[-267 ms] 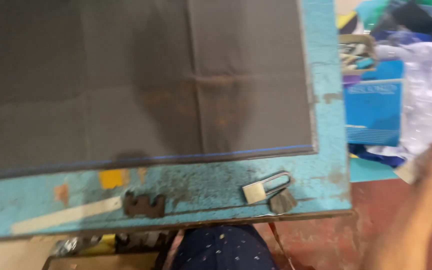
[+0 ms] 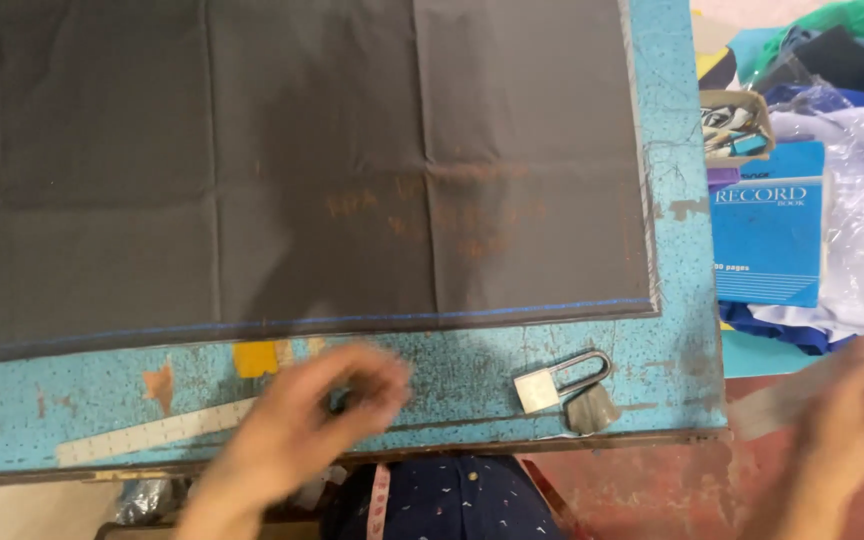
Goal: The person measures and marks a large piece of dark fabric laid out on a blue table. They use a metal L-square ruler and a smaller straight ruler to draw straight lines with an orange marker, repeatedly repositioning the tools to create a grid pattern.
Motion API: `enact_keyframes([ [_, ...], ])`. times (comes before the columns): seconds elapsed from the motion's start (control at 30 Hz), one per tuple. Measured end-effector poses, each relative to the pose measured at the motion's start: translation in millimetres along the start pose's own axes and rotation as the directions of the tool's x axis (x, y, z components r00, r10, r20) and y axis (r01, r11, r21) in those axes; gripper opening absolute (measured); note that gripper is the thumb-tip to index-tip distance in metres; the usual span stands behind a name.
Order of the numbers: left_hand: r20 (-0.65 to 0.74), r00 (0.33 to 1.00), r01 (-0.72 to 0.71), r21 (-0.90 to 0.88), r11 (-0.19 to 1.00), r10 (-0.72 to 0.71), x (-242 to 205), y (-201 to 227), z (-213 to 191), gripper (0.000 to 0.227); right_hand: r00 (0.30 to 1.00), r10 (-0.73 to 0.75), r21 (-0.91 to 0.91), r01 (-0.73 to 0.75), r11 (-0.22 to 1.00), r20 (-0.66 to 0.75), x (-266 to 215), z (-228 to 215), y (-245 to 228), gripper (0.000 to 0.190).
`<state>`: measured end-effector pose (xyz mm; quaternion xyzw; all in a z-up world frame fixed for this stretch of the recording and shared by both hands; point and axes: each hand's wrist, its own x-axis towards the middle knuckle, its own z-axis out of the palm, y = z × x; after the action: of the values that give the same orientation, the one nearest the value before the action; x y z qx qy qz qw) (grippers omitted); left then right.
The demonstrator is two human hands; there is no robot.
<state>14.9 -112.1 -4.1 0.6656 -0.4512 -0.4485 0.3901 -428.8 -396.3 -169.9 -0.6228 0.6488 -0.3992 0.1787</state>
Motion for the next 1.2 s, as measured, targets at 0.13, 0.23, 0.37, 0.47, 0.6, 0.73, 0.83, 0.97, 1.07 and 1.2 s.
enact_keyframes([
  [0.13,-0.101,0.950,-0.310,-0.244,0.919,0.294,59,27,25,0.023,0.999,0.025,0.293,-0.018,0.956,-0.020,-126,34,-106,0.018],
  [0.23,0.004,0.975,-0.206,-0.368,0.907,0.223,82,45,33,0.056,0.838,0.449,0.151,-0.509,0.847,0.311,-202,82,-165,0.050],
  [0.37,-0.119,0.993,-0.075,-0.491,0.868,0.019,100,8,30,0.043,0.802,-0.325,0.583,-0.036,0.812,0.501,-254,134,-196,0.013],
  [0.47,-0.387,0.920,-0.139,-0.447,0.884,-0.052,85,-58,-21,0.048,0.645,-0.448,0.559,0.040,0.829,0.618,-252,129,-216,0.013],
  [0.6,-0.220,0.940,0.276,0.040,0.960,-0.261,16,-113,-120,0.028,0.549,-0.229,0.273,0.003,0.962,0.804,-243,104,-202,0.024],
  [0.73,-0.029,0.900,0.422,0.314,0.851,-0.435,-15,-175,-152,0.042,0.537,-0.123,0.159,-0.021,0.987,0.835,-239,98,-177,0.021],
  [0.83,-0.019,0.831,0.511,0.420,0.750,-0.556,-8,-173,-156,0.078,0.540,-0.095,0.103,0.017,0.995,0.836,-235,101,-169,0.024],
  [0.97,-0.054,0.794,0.460,0.704,0.541,-0.605,6,-169,-174,0.062,0.534,-0.138,0.120,0.068,0.990,0.834,-222,95,-181,0.023],
  [1.07,-0.142,0.833,0.440,0.755,0.485,-0.535,11,-167,-179,0.068,0.554,-0.090,0.084,0.036,0.996,0.828,-209,86,-184,0.028],
  [1.2,-0.246,0.969,0.211,0.831,0.514,0.000,41,-155,-138,0.065,0.575,-0.051,0.141,-0.112,0.984,0.817,-188,82,-166,0.029],
])
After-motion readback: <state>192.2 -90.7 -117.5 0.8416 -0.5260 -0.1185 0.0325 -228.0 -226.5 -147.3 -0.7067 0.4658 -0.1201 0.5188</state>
